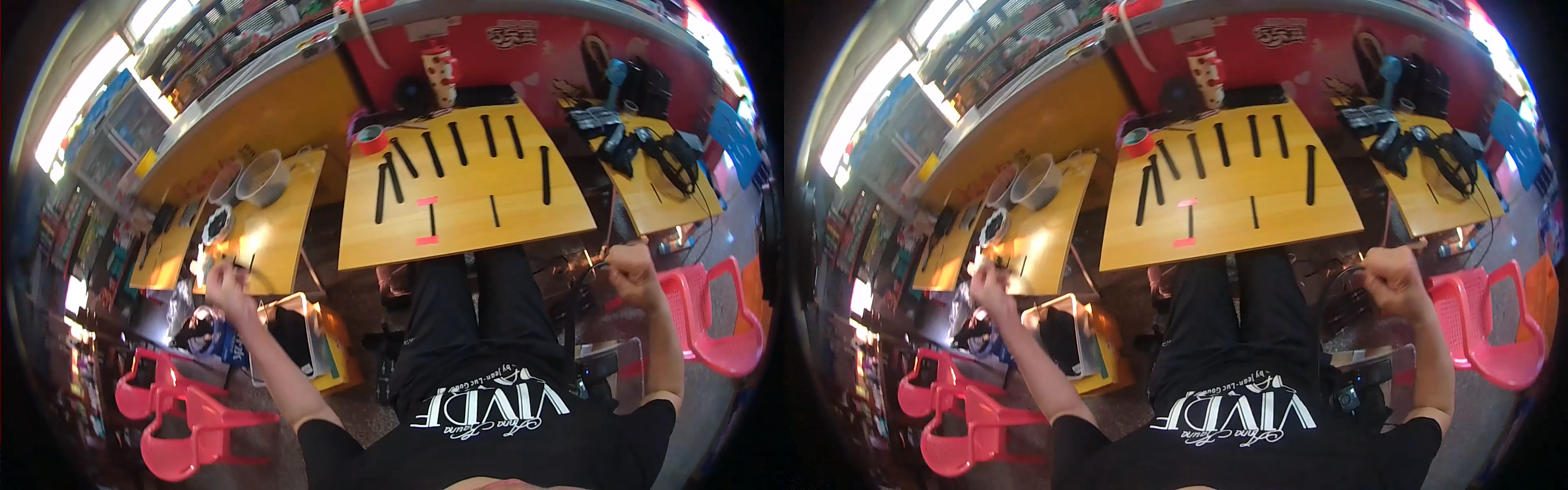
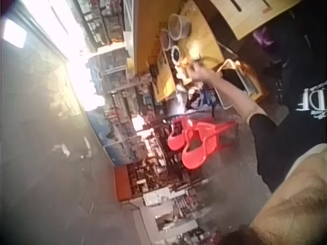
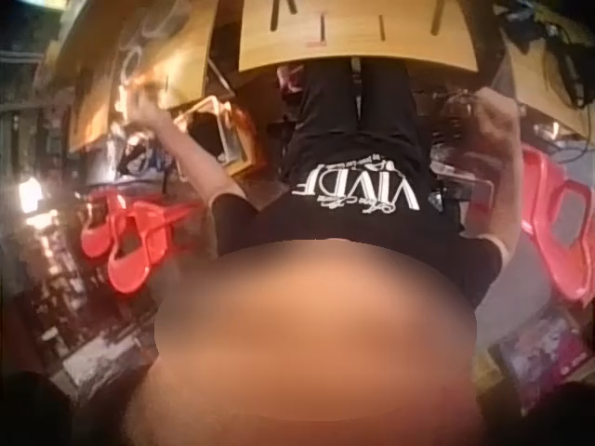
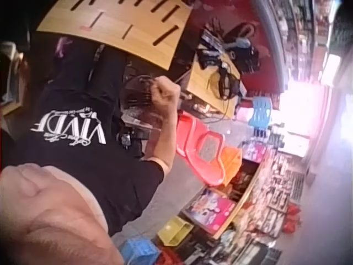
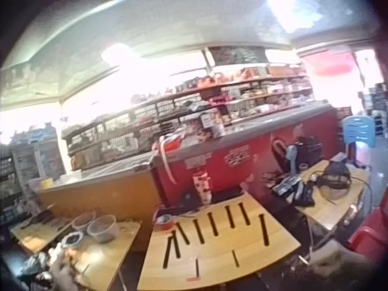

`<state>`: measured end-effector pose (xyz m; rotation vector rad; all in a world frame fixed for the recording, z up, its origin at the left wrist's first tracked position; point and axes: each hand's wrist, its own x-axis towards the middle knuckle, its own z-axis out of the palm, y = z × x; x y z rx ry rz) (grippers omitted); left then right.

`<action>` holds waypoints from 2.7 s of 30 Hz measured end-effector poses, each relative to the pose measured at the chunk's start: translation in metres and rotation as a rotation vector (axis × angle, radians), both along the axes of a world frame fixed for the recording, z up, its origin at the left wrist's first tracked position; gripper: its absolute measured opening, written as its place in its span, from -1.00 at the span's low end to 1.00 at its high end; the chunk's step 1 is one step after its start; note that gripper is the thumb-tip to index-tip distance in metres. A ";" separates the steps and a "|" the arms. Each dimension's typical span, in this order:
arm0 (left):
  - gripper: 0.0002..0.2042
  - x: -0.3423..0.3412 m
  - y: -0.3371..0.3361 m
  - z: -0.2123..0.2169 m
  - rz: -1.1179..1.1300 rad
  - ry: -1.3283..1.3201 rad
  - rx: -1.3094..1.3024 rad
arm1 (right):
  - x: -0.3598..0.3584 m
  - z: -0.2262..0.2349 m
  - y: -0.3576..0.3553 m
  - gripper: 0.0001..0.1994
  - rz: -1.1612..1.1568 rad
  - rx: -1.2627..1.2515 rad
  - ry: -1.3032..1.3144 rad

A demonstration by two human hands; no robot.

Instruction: The recorder is assembling and organizing black textile straps by placing them onto a horizontal template strip on a wooden table.

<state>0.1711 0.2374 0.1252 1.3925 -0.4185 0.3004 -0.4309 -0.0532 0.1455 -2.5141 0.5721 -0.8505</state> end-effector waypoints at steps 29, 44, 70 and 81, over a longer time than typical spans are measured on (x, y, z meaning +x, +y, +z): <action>-0.96 -0.084 -0.131 -0.135 -0.814 0.097 0.247 | 0.134 -0.001 -0.119 -0.78 -0.550 -0.751 0.097; -0.24 -0.278 -0.185 -0.025 -1.336 -0.357 0.391 | 0.090 -0.013 -0.029 -0.72 0.035 -0.839 -0.060; -0.75 -0.347 -0.208 -0.066 -1.558 0.253 1.039 | -0.189 -0.267 0.092 -0.81 -1.515 1.348 -1.212; -0.76 -0.328 -0.200 -0.082 -1.516 0.248 1.058 | -0.283 -0.328 0.123 -0.84 -1.347 0.461 0.158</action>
